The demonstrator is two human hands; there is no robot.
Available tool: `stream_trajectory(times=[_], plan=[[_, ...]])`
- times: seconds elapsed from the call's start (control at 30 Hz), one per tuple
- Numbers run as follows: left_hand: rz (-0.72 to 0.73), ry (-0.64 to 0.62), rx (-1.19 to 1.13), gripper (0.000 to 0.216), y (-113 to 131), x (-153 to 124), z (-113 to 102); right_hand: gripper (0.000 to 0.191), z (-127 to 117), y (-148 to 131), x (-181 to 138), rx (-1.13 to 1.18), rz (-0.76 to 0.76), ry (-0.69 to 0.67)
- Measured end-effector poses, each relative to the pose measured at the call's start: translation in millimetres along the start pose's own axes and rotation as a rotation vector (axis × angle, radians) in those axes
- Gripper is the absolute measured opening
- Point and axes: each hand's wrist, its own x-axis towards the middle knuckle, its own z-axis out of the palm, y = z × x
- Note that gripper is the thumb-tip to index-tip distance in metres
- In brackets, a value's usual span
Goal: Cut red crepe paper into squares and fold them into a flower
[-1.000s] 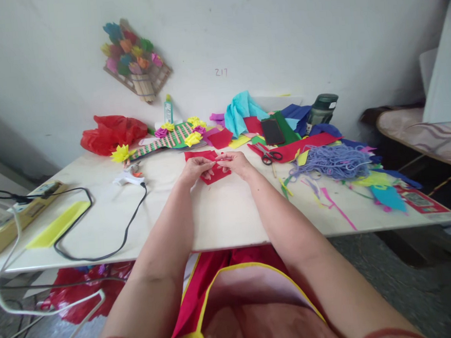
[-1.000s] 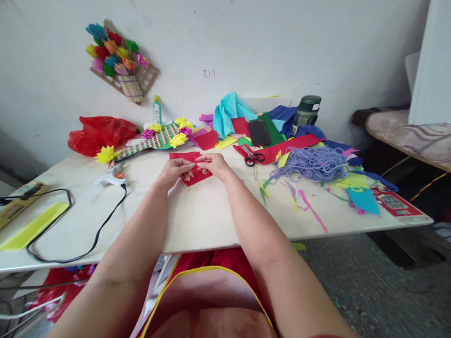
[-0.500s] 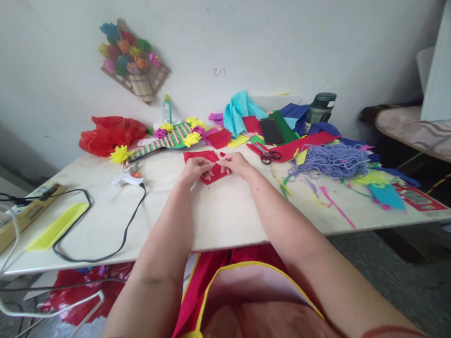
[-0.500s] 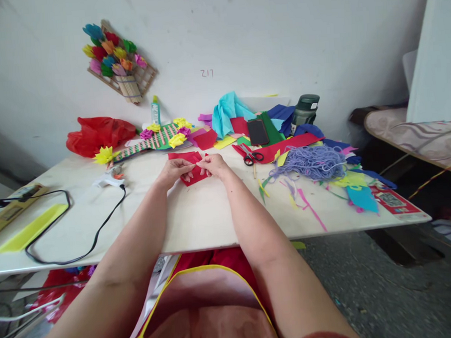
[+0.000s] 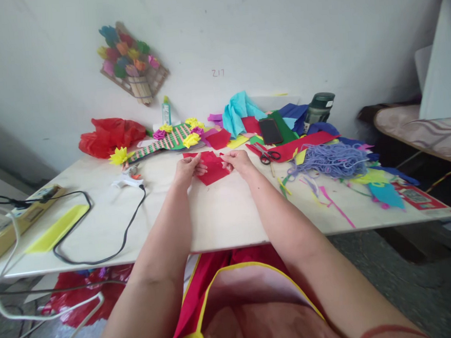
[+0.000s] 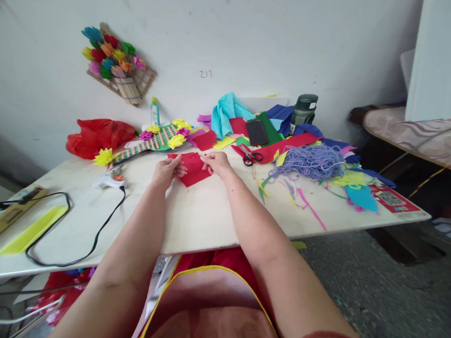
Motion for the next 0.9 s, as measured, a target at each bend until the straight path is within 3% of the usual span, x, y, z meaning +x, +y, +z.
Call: stream_trajectory(times=[0.1, 0.3, 0.57, 0.9], plan=[[-0.010, -0.013, -0.045, 0.043, 2, -2, 3, 0.024, 0, 0, 1, 0.038, -0.006, 0.014], [-0.010, -0.209, -0.055, 0.037, -3, -4, 11, 0.022, 5, 3, -1, 0.068, 0.007, -0.020], [0.004, -0.185, -0.034, 0.031, -2, -2, 7, 0.036, 4, -2, -4, 0.155, 0.166, -0.115], [-0.011, -0.163, -0.051, 0.027, 6, -8, 7, 0.029, 0, -4, -4, 0.019, 0.157, -0.189]])
